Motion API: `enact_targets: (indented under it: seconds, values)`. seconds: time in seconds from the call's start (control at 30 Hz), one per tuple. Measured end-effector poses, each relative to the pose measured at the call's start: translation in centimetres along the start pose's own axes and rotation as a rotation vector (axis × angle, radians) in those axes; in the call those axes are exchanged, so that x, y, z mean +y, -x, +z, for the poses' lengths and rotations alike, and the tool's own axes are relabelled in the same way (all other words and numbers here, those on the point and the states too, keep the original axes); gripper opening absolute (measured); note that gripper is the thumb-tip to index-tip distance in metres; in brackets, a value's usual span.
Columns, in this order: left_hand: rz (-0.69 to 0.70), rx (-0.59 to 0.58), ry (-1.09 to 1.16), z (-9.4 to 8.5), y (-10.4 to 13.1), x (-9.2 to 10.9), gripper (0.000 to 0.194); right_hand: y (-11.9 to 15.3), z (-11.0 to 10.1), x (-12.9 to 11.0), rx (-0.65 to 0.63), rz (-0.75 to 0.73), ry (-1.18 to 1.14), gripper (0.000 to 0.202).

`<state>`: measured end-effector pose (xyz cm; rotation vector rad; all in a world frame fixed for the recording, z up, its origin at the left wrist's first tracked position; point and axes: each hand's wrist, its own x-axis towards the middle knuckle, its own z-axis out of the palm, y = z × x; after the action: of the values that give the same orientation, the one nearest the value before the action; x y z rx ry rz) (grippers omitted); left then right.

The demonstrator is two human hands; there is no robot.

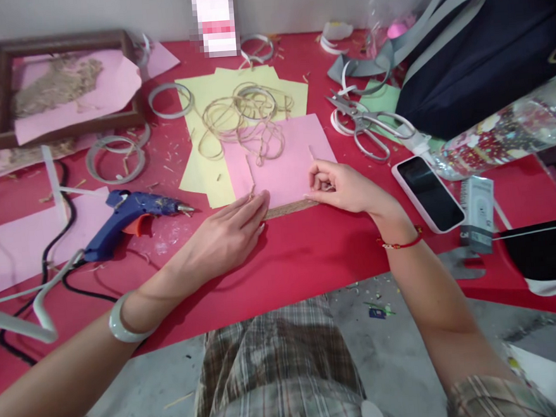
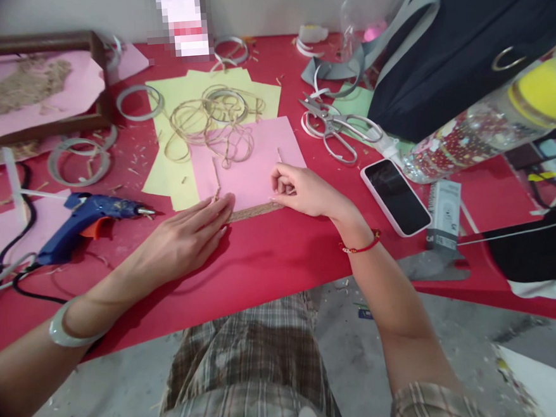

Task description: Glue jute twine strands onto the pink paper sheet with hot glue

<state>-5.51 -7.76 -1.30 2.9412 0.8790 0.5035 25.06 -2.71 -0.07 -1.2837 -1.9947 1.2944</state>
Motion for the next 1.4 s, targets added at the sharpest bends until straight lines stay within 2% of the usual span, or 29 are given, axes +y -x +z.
enact_targets:
  seconds: [0.43,0.73,1.0,1.23,1.4]
  values:
    - [-0.040,-0.018,0.058,0.0,0.0,0.1,0.054,-0.1,-0.1,-0.2,-0.003,-0.012,0.098,0.023]
    - [0.006,0.042,-0.015,0.3,0.2,-0.1,0.052,-0.1,0.0,-0.7,-0.009,-0.011,0.145,0.019]
    - [0.067,-0.072,0.052,-0.3,0.8,-0.9,0.077,-0.3,0.0,-0.9,-0.032,-0.010,0.148,0.017]
    - [0.091,-0.105,0.056,-0.4,0.9,-1.1,0.086,-0.4,-0.1,-0.8,-0.041,0.012,0.154,0.016]
    - [0.066,-0.097,0.059,-1.1,0.7,-1.1,0.091,-0.4,-0.1,-0.8,-0.041,0.003,0.156,0.016]
